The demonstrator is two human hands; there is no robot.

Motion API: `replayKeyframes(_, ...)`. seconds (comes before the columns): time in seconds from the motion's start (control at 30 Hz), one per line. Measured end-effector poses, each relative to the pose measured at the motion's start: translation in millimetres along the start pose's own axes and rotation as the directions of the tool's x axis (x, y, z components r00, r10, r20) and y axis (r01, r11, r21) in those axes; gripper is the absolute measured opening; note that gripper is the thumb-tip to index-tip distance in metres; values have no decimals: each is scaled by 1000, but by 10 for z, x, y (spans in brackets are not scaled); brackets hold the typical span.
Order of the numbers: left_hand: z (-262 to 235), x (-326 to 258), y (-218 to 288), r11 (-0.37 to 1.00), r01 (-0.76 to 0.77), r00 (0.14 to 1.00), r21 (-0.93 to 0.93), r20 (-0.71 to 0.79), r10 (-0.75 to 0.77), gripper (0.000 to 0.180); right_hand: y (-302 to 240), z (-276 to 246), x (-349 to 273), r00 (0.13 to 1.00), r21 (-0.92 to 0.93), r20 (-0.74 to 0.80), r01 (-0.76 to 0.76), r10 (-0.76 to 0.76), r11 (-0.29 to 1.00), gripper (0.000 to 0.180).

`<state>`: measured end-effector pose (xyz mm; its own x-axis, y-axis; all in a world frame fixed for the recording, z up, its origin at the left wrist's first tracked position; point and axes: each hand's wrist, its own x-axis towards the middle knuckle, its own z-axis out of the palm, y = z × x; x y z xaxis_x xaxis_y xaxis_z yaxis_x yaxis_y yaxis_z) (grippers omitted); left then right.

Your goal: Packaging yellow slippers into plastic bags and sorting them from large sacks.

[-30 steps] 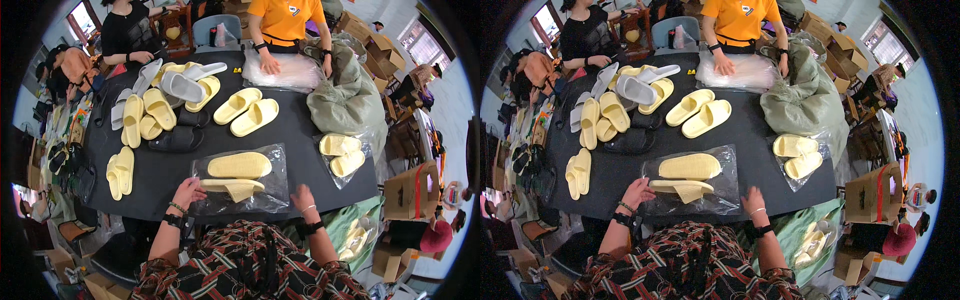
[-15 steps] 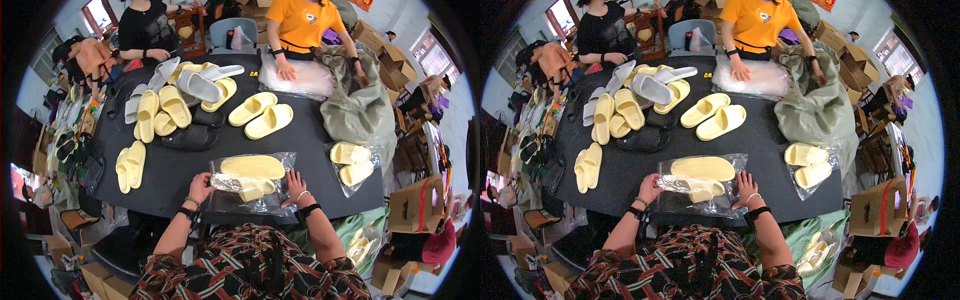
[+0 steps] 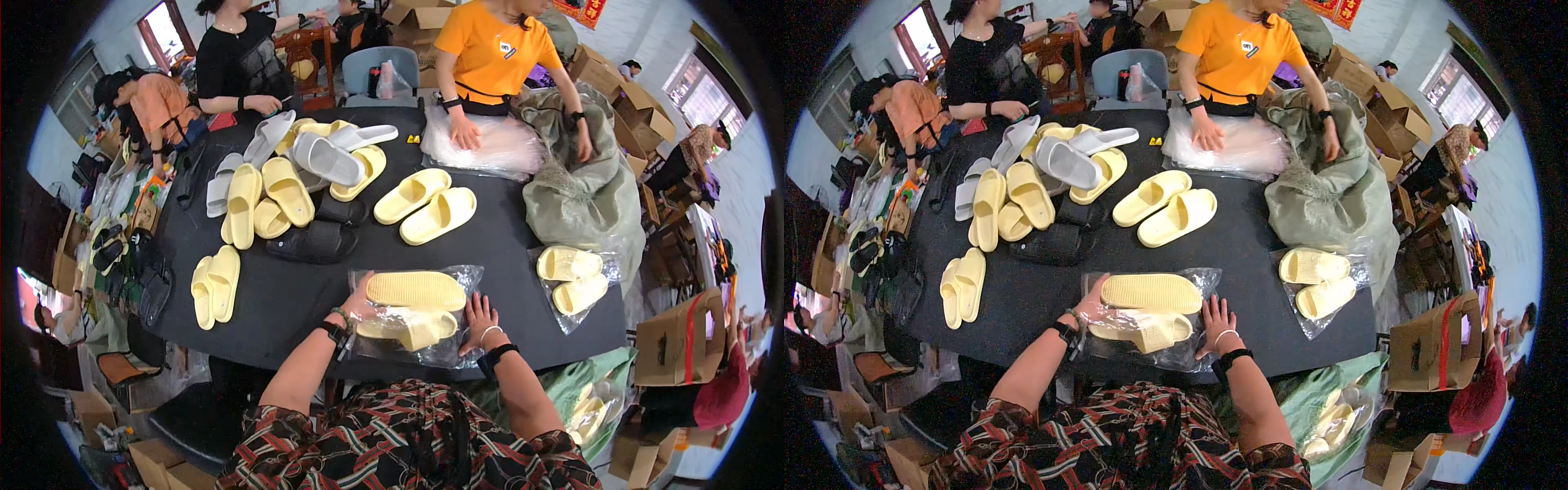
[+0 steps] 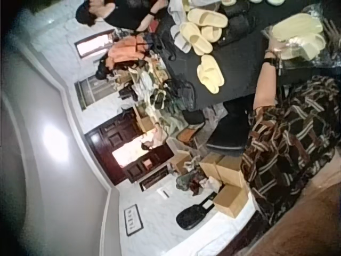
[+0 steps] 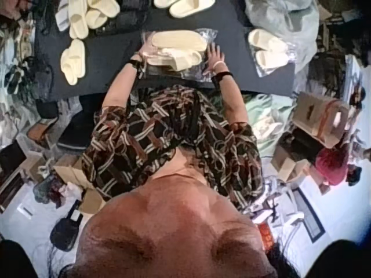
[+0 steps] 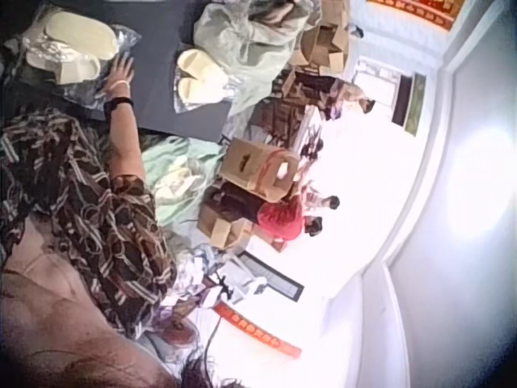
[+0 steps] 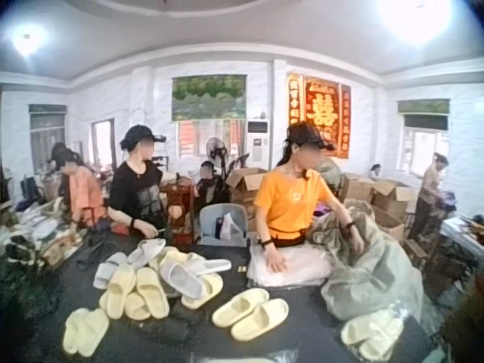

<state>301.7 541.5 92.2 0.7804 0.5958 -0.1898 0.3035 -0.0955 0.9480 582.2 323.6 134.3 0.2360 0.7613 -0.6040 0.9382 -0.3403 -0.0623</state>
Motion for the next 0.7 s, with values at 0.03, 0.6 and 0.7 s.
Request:
replayKeyframes(0.03, -1, -18, -20, 997, 4, 1000, -71, 20, -2, 108, -2, 0, -2, 1000, 1, -8, -1, 1, 1000, 153)
replayKeyframes(0.6, -1584, -1760, -310, 979, 189, 866, 80, -483, -128, 100, -1, 35, -11, 1000, -48, -20, -7, 6, 999, 155)
replayKeyframes(0.7, -1862, -2197, -492, 930, 366, 753, -24, -580, -311, 97, -85, 22, 30, 999, -39, -21, 36, -37, 999, 156)
